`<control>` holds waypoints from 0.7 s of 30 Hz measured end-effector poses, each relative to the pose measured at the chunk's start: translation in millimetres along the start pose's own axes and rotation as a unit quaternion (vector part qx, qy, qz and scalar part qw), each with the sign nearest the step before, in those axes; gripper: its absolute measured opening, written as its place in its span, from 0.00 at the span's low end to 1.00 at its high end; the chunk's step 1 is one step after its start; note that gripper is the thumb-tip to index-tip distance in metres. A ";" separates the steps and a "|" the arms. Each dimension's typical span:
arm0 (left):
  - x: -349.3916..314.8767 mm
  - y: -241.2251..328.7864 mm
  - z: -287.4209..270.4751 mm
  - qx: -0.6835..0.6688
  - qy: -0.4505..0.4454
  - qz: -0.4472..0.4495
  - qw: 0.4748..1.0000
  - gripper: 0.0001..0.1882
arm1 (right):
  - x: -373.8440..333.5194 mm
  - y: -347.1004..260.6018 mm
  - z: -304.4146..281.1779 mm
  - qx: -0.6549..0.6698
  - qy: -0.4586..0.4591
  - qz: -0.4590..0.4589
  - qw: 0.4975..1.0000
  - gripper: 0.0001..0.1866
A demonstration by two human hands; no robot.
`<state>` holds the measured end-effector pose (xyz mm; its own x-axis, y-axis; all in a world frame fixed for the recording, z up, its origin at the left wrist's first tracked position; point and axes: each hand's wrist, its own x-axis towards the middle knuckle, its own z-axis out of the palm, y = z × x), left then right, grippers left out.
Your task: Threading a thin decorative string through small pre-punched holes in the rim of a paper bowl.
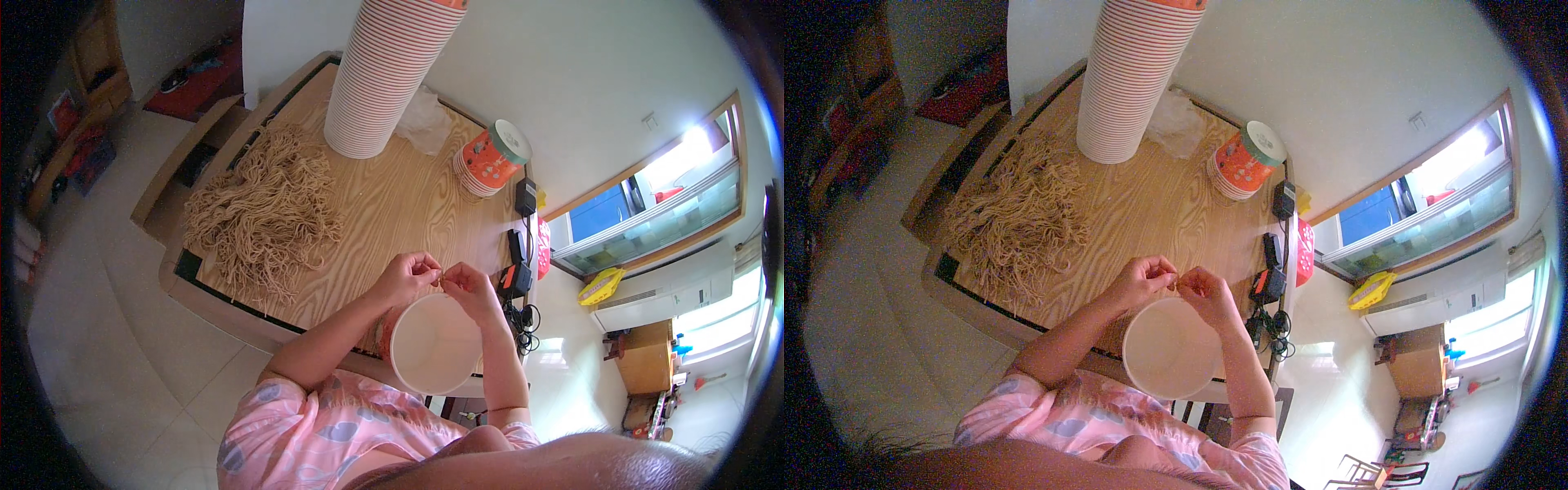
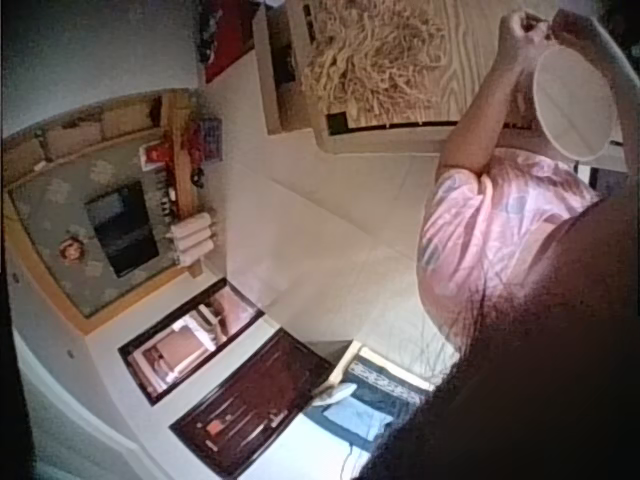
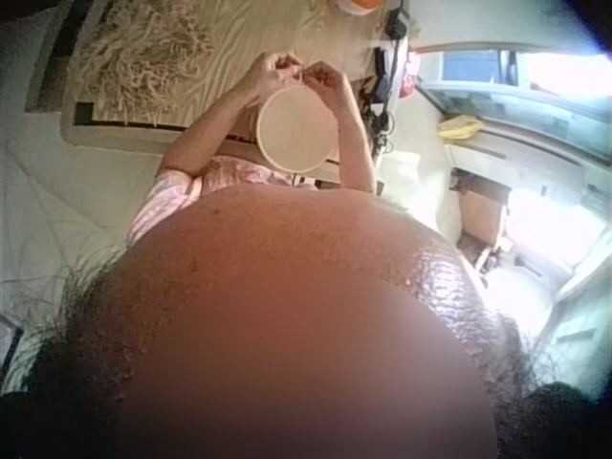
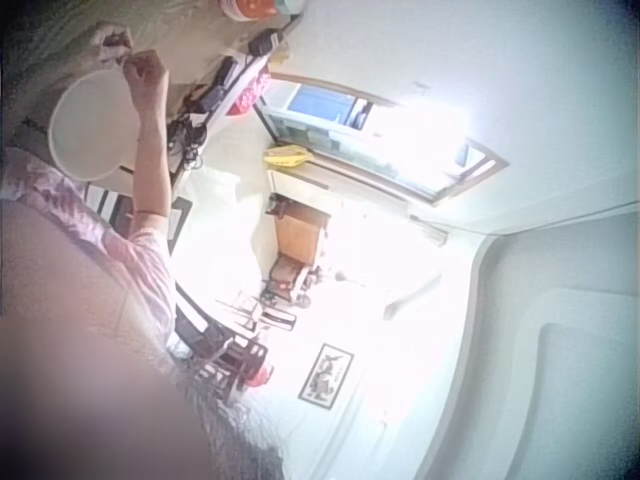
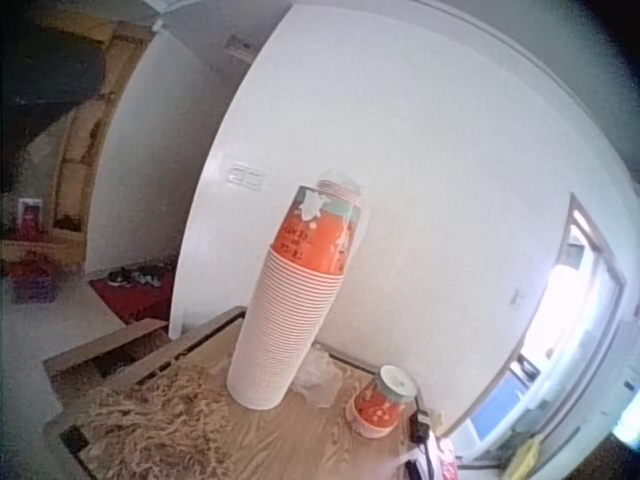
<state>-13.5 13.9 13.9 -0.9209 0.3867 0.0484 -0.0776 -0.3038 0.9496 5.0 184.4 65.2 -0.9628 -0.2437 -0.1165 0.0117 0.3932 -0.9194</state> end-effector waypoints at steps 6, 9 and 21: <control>0.6 -8.8 -1.3 -0.016 0.007 0.018 1.000 0.04 | -5.6 -13.0 4.1 -0.021 0.017 0.002 1.000 0.04; -0.9 -5.5 0.3 -0.027 0.005 0.012 1.000 0.04 | -8.9 -12.1 -0.8 -0.069 0.019 -0.003 0.997 0.04; -10.2 4.8 4.4 -0.041 0.020 -0.015 0.999 0.05 | -17.0 -4.2 -3.2 -0.059 0.018 0.012 0.998 0.04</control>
<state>-2.8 12.4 19.2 -0.9326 0.3610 0.0068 -0.1344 -0.3647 0.9214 20.4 189.7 72.2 -0.9715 -0.2025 -0.1230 0.0051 0.5012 -0.8653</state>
